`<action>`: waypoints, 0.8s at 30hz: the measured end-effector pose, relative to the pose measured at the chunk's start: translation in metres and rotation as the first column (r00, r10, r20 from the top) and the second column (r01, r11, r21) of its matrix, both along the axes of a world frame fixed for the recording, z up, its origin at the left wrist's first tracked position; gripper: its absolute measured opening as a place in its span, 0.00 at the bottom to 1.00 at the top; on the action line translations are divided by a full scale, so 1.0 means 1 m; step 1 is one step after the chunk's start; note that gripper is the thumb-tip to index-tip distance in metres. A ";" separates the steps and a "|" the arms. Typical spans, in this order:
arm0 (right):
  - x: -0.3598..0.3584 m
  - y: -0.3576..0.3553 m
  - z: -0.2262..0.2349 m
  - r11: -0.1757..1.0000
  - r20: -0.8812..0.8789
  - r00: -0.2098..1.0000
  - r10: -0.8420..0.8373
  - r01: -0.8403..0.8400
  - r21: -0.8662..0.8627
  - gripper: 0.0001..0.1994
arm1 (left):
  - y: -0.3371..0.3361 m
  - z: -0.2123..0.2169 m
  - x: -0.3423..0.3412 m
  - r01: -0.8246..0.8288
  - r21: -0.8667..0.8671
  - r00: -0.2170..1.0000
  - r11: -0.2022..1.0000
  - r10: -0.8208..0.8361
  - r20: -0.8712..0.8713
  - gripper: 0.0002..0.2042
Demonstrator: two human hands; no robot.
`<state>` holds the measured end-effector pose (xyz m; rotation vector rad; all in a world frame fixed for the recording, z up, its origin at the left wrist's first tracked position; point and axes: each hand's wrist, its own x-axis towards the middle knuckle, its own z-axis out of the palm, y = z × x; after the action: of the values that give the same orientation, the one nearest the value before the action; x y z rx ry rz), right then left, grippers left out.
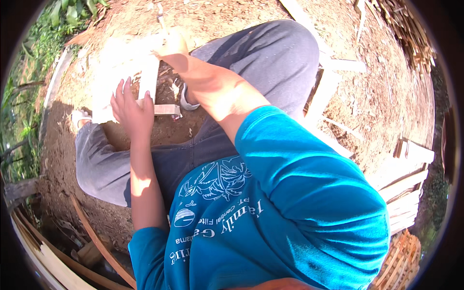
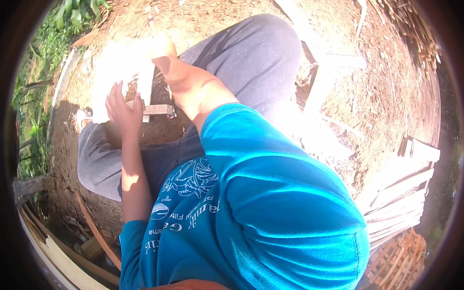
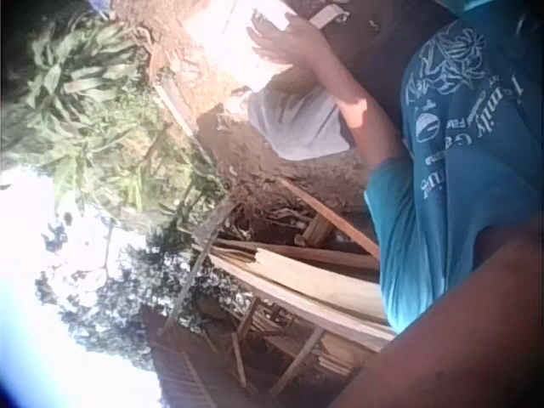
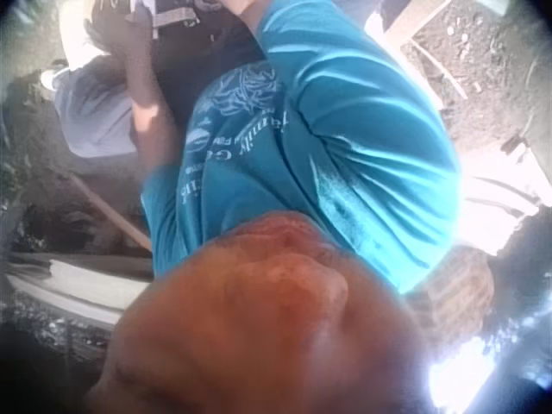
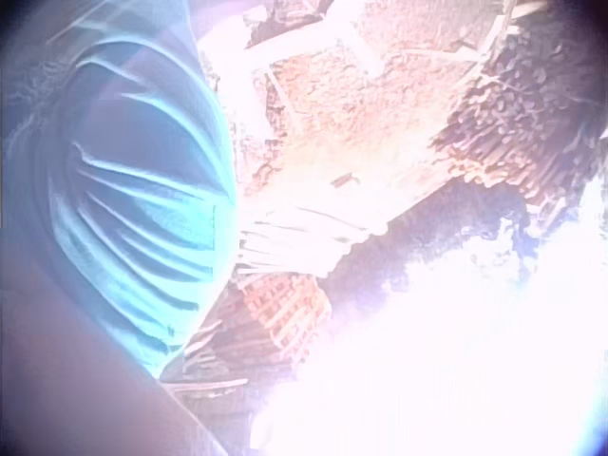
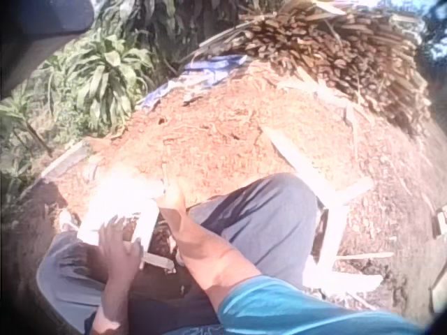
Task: The person constructs a small wooden stool-like structure by hand, using a hammer to drive nails into wooden slats and boards.
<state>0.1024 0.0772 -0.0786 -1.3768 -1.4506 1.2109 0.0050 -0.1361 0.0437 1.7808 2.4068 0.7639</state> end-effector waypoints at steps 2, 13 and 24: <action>-0.013 -0.017 0.030 0.996 0.156 0.985 -0.072 0.079 -0.042 0.29 | 0.001 0.015 0.000 0.142 -0.325 0.990 0.935 -0.133 0.049 0.15; 0.016 -0.020 0.058 0.994 0.168 0.985 0.038 -0.019 -0.112 0.34 | -0.019 -0.008 0.008 0.333 -0.242 0.941 0.911 -0.336 0.032 0.15; 0.016 0.001 0.227 0.907 -0.487 0.768 -0.417 0.386 -0.170 0.21 | 0.004 0.019 -0.038 0.538 -0.322 0.835 0.779 -0.544 0.078 0.32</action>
<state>0.1186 0.0777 0.1488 -1.1945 -0.7002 1.2154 -0.0327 -0.1319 0.0631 2.1561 1.7218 0.2525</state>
